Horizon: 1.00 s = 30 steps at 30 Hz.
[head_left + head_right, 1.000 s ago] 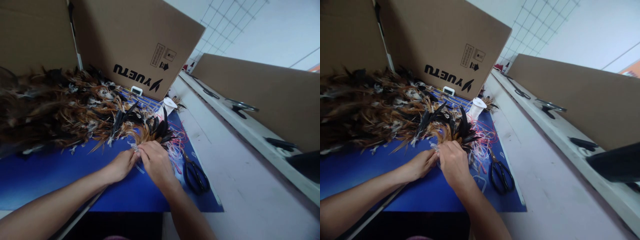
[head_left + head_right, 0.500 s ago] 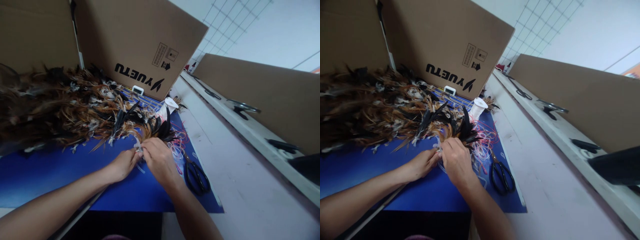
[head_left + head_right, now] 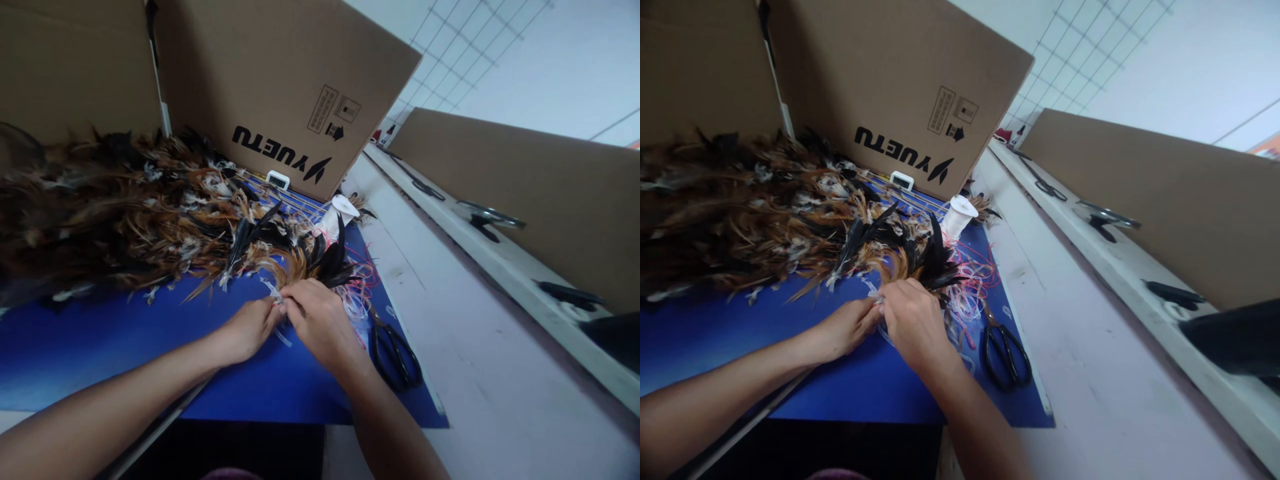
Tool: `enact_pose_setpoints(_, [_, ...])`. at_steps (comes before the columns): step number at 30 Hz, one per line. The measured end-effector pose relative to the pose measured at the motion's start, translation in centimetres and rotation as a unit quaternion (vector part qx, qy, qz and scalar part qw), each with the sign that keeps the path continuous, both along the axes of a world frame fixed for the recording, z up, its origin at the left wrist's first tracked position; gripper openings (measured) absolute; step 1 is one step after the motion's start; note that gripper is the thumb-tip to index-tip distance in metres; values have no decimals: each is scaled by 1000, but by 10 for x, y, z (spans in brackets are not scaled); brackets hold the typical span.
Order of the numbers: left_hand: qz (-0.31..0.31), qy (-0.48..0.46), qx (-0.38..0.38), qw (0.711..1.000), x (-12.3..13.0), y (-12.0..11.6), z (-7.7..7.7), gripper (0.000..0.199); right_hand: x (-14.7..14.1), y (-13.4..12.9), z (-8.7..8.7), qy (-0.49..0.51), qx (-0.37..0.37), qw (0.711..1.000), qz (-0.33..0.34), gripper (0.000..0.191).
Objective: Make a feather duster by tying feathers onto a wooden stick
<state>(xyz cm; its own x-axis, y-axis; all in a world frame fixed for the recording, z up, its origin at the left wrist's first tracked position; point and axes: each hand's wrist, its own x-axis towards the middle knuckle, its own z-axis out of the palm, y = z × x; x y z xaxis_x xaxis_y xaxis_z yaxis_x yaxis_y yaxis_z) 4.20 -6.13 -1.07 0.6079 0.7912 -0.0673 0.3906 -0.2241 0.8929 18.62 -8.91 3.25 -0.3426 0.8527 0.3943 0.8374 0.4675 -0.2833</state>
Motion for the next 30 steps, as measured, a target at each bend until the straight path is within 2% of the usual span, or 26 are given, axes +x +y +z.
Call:
enact_pose_setpoints(4, [-1,1,2,1000,-1,0,-1,33,1,0,3,6,-21,1000,4,15])
enact_pose_setpoints(11, [-1,21,18,1000,0,1,-12,35,1,-5,8,1,-33,999,13,17])
enact_pose_setpoints(17, [-9,23,31,999,0,1,-12,35,0,-1,5,-4,-43,999,17,13])
enact_pose_setpoints(23, [-8,-11,29,999,-1,-1,-10,35,2,3,0,81,-57,995,1,17])
enact_pose_setpoints(30, [-2,4,-2,1000,0,0,-6,36,3,5,-2,201,-148,968,-23,16])
